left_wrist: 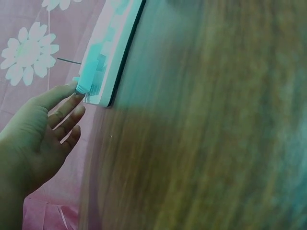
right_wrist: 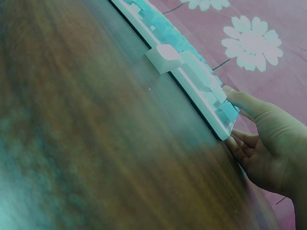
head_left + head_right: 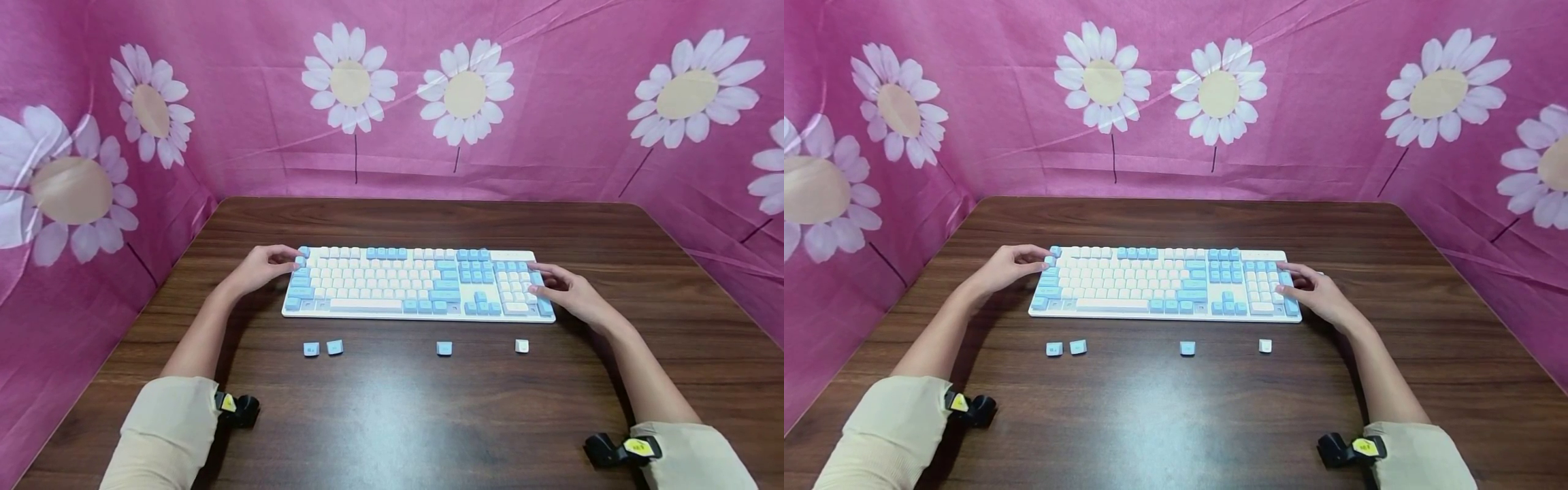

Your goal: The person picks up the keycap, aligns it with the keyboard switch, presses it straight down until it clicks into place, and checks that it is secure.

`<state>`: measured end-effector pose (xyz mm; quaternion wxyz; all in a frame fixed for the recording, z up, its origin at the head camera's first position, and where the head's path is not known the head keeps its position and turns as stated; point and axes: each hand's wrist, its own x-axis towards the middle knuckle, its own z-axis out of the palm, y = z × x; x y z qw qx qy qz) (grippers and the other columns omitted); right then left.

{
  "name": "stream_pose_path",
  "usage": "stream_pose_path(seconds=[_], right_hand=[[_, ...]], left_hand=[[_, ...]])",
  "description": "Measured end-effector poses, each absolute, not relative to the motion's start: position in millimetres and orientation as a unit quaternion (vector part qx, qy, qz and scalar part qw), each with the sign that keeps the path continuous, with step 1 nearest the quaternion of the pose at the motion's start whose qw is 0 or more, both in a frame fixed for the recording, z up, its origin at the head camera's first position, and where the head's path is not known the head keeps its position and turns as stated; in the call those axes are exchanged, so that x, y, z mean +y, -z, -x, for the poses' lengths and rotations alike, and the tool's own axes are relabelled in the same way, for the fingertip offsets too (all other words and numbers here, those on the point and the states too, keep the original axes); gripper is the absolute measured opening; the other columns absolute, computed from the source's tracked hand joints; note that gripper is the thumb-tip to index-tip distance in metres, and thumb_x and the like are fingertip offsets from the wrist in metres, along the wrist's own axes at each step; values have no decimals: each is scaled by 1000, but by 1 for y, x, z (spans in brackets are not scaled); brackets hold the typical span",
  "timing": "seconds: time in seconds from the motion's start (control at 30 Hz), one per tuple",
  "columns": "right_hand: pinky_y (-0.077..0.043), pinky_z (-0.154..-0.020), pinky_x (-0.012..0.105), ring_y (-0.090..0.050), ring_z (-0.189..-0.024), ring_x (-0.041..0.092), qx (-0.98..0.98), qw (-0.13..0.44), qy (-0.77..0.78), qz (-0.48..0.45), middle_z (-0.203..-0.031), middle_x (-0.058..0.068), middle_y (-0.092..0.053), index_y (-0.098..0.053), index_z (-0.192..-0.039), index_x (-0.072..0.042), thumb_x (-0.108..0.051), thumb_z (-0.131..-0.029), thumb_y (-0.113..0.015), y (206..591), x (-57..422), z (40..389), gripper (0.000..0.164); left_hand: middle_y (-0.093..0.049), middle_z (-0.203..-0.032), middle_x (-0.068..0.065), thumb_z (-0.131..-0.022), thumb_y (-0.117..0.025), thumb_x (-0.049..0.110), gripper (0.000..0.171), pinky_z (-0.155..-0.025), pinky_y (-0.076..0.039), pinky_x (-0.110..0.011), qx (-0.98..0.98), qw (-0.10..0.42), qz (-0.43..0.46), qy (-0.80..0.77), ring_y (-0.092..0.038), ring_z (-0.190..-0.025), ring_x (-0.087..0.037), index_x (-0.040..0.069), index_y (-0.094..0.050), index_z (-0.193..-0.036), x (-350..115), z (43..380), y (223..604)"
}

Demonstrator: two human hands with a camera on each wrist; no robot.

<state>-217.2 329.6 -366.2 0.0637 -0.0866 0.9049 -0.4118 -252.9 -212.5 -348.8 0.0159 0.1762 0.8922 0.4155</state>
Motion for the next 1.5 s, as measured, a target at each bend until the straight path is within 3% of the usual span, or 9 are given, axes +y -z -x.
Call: stream_pose_path(seconds=[0.3,0.57,0.97,1.27,1.5], right_hand=[[-35,-68,31,-37,-91,16,905,64,412,84,-108,3,-42,-38,-121,-28,-39,-76,-54,366,329,218,50],[-33,-68,32,-37,-90,15,907,65,407,82,-107,3,-42,-38,-121,-28,-40,-76,-54,367,330,218,50],[-31,-69,33,-35,-91,17,906,68,410,82,-110,6,-40,-37,-122,-27,-40,-76,-54,364,328,216,51],[-33,-68,32,-36,-91,16,907,68,408,84,-110,4,-40,-37,-122,-27,-39,-76,-53,366,330,217,51],[-32,-70,33,-36,-92,16,906,70,410,82,-110,4,-40,-37,-122,-28,-40,-76,-53,365,329,217,50]], left_hand=[[-55,-97,-11,-79,-55,22,29,-71,-38,-32,895,25,-183,-406,-49,-84,-18,4,-56,-102,-213,252,347],[-54,-97,-18,-79,-54,10,26,-72,-36,-39,887,25,-181,-425,-48,-85,-27,-4,-55,-101,-202,239,331],[-54,-100,-11,-77,-57,23,29,-71,-36,-32,901,35,-152,-405,-46,-86,-19,6,-57,-101,-208,253,345],[-52,-98,-10,-78,-55,29,35,-58,-39,-33,899,63,-116,-417,-47,-69,-23,8,-54,-106,-208,251,346],[-53,-98,-13,-79,-54,28,35,-61,-41,-35,881,67,-107,-457,-48,-77,-24,5,-53,-106,-208,249,350]])
